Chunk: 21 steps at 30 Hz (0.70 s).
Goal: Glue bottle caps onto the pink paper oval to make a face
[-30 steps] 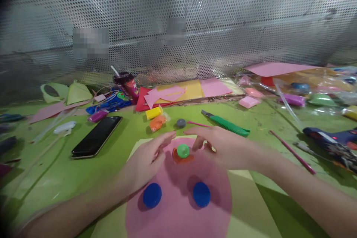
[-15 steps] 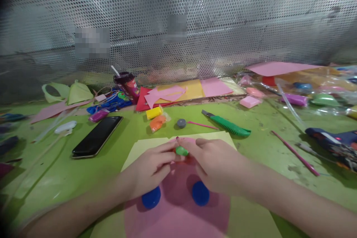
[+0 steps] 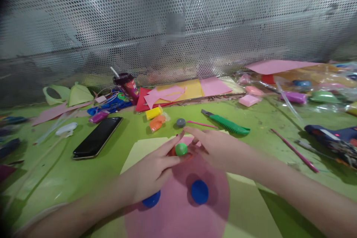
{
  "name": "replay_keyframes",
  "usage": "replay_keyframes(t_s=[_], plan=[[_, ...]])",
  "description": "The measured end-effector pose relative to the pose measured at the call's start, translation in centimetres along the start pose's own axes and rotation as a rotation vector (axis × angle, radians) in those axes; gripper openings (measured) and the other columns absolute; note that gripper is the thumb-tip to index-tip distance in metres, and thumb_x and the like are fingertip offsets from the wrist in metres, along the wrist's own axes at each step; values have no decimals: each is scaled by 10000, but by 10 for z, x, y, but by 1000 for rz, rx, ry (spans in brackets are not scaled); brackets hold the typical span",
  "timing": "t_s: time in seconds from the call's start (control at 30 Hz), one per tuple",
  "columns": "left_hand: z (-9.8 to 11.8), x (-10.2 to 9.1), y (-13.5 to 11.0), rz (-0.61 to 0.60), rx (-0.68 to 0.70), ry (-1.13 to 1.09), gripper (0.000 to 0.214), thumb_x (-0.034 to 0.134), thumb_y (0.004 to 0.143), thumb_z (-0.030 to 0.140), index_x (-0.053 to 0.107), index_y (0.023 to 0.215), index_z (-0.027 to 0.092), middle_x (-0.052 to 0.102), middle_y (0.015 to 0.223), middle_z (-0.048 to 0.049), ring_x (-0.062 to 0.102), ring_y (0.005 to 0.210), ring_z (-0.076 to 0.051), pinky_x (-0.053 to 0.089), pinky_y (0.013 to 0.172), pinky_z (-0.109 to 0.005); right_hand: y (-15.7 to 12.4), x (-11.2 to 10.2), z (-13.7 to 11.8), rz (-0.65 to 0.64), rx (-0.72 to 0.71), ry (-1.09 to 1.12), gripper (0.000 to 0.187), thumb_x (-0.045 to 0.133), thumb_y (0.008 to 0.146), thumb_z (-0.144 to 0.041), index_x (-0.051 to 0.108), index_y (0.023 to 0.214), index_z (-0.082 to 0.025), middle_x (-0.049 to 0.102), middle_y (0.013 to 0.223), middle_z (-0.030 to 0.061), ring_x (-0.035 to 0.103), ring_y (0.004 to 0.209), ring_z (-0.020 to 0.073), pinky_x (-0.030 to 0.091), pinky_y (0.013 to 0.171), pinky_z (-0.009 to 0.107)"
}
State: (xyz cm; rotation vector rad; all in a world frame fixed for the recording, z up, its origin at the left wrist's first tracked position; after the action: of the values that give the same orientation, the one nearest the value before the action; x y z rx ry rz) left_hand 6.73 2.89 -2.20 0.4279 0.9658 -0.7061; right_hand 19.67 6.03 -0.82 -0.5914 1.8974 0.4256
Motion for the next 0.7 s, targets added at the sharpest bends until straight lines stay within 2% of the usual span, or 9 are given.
replay_keyframes(t_s=[0.1, 0.2, 0.3, 0.47, 0.6, 0.7], plan=[[0, -1, 1, 10, -13, 8, 453, 411, 820, 75, 623, 1191, 227, 178, 1550, -44, 193, 1406, -258, 235, 1134, -419, 6, 4, 2, -99, 65, 117, 676, 585, 782, -183, 350, 1414, -230, 679, 960, 29, 591, 679, 129, 434, 566, 208], [-1, -1, 0, 38, -27, 11, 442, 398, 845, 98, 613, 1209, 229, 200, 1544, -41, 230, 1396, -263, 258, 1125, -419, 13, 6, 6, -77, 92, 166, 765, 644, 705, -120, 365, 1411, -215, 628, 828, 13, 551, 628, 123, 407, 534, 211], [-2, 0, 1, 38, -34, 8, 454, 396, 854, 109, 588, 1240, 251, 211, 1541, -29, 227, 1395, -274, 252, 1126, -438, 19, 9, 13, -18, 90, 208, 730, 681, 686, -146, 434, 1370, -212, 572, 752, -12, 516, 600, 121, 398, 526, 223], [-1, 0, 2, 18, -25, 10, 472, 384, 841, 84, 590, 1239, 230, 260, 1523, -54, 206, 1401, -274, 241, 1128, -457, 22, 10, 17, -11, 70, 236, 674, 728, 646, -175, 528, 1286, -239, 561, 710, -29, 488, 585, 121, 389, 523, 230], [0, -2, 1, 44, -24, -15, 479, 389, 825, 70, 609, 1215, 239, 232, 1534, -43, 235, 1394, -265, 262, 1120, -447, 19, 5, 14, -33, 59, 342, 633, 663, 697, -161, 503, 1304, -241, 579, 676, -36, 526, 602, 132, 408, 547, 238], [1, -2, 0, 55, 13, -19, 487, 393, 808, 53, 635, 1176, 259, 259, 1525, -27, 240, 1393, -259, 264, 1118, -448, 18, 5, 14, -11, 69, 328, 636, 666, 704, -192, 493, 1316, -219, 587, 684, -23, 542, 616, 151, 413, 555, 258]])
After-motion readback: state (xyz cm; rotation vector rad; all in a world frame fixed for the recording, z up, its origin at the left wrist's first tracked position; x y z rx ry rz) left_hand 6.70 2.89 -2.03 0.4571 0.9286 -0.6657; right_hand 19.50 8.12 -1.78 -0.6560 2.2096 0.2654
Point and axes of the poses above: each hand's wrist, its own y-axis towards the middle knuckle, its own x-axis out of the palm, z = x × y, the point moved 7 cm from there along y, towards the middle knuckle
